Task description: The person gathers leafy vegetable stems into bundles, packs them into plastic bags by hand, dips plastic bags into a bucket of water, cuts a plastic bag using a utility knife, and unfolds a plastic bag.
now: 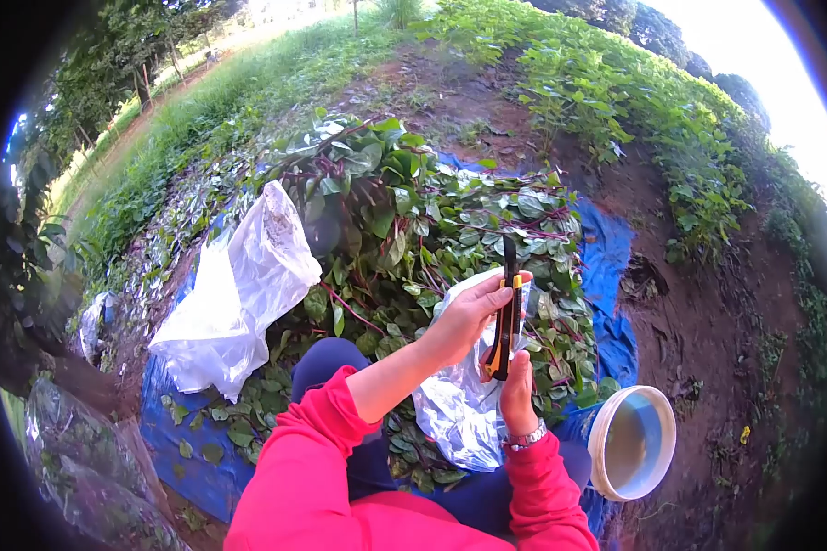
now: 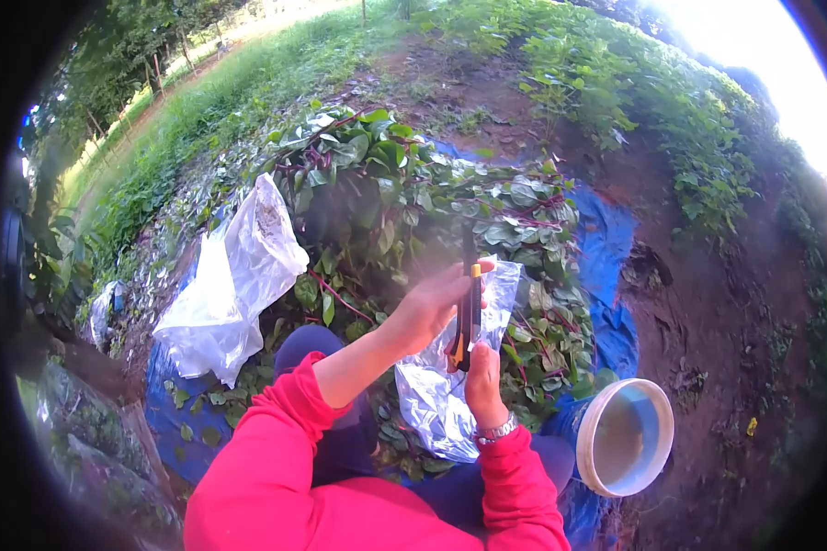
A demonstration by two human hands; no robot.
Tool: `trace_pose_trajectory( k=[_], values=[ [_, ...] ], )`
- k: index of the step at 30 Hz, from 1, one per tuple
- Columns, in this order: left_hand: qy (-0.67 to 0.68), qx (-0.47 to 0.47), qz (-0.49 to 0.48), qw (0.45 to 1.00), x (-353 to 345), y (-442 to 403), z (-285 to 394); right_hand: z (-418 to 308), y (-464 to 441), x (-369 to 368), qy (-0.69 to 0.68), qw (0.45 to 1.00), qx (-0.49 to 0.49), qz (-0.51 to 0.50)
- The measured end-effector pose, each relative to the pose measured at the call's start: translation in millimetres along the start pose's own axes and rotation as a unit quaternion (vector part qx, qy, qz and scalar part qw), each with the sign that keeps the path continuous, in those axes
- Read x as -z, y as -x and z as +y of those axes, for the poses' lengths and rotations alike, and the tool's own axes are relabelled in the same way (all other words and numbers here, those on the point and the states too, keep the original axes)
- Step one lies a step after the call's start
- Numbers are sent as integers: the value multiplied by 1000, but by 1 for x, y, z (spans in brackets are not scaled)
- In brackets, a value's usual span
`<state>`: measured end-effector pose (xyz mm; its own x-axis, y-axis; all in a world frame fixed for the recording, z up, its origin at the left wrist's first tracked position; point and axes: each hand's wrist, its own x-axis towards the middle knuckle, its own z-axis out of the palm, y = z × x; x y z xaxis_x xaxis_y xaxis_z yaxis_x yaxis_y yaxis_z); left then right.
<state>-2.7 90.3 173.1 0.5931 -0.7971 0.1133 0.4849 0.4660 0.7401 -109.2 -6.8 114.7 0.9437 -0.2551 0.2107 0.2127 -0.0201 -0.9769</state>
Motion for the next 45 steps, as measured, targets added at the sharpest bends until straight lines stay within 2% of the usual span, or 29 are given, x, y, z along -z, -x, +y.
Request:
trace_pose_trajectory(
  k=[2, 3, 4, 5, 8, 9, 10, 12, 13, 14, 15, 17, 19, 21, 22, 24, 25, 26, 27, 28, 30, 31, 34, 36, 38, 39, 40, 42, 45],
  values=[
    [-130, -43, -5, 991, -3, -1, -8, 2, 1, -2, -26, 998, 1, 50],
    [-140, -20, -4, 990, -9, 3, -15, 10, 0, -2, -93, 992, -7, 81],
    [-131, 103, 7, 986, -2, 8, -28, 6, 0, -3, -99, 989, 0, 108],
    [-130, 85, 15, 988, -6, 10, -33, 0, 2, -3, -110, 986, -6, 129],
    [-123, 57, -10, 991, -4, 13, -48, 1, 16, 13, 5, 992, 53, 111],
    [-214, 0, -5, 977, -3, 9, -53, -11, 24, 21, 83, 984, 99, 123],
    [-300, -65, -4, 952, 0, 4, -58, -27, 38, 27, 16, 984, 83, 156],
    [-591, -52, -64, 803, 38, -5, -63, -37, 75, 43, -35, 946, 100, 305],
    [-665, -26, -71, 743, 62, -7, -73, -45, 99, 57, -80, 927, 103, 351],
    [-734, -7, -73, 676, 87, -6, -85, -32, 127, 74, -110, 889, 169, 410],
    [-750, 60, -58, 656, 112, -5, -100, -35, 155, 85, -204, 837, 137, 489],
    [-773, 168, -20, 612, 131, 6, -123, -41, 212, 112, -57, 813, 112, 568],
    [-791, 219, 5, 572, 153, 20, -146, -24, 272, 131, -45, 712, 79, 696],
    [-792, 223, 37, 567, 156, 28, -161, 0, 342, 143, -14, 657, 38, 753],
    [-793, 226, 72, 561, 159, 32, -167, 12, 371, 146, -28, 582, 12, 812],
    [-796, 180, 111, 566, 173, 37, -185, 44, 434, 148, -26, 512, -73, 856],
    [-769, 189, 142, 594, 176, 39, -189, 58, 462, 144, -48, 528, -87, 843],
    [-741, 196, 174, 619, 182, 40, -192, 68, 475, 140, -52, 485, -125, 864],
    [-738, 184, 181, 623, 193, 41, -197, 80, 490, 139, -89, 479, -147, 861],
    [-716, 202, 196, 639, 193, 41, -195, 83, 500, 134, -101, 503, -207, 833],
    [-708, 157, 189, 662, 216, 35, -199, 91, 512, 134, -185, 495, -284, 800],
    [-683, 137, 213, 685, 193, 29, -185, 94, 511, 139, -186, 503, -284, 795],
    [-572, 156, 219, 775, 139, 3, -131, 108, 498, 159, 272, 443, -424, 742],
    [-531, 16, 189, 826, 168, -24, -121, 98, 466, 189, 389, 466, -388, 693],
    [-429, 52, 136, 891, 121, -36, -57, 53, 389, 207, 474, 541, -241, 652],
    [-434, 54, 112, 892, 101, -39, -25, 25, 342, 209, 497, 586, -178, 615],
    [-439, 54, 87, 892, 84, -40, 4, 0, 295, 208, 494, 617, -123, 600],
    [-432, -10, 60, 900, 55, -35, 50, -45, 204, 189, 368, 728, 12, 579],
    [-393, -117, 65, 910, 29, -21, 100, -63, 105, 171, 342, 816, 57, 462]
  ],
)
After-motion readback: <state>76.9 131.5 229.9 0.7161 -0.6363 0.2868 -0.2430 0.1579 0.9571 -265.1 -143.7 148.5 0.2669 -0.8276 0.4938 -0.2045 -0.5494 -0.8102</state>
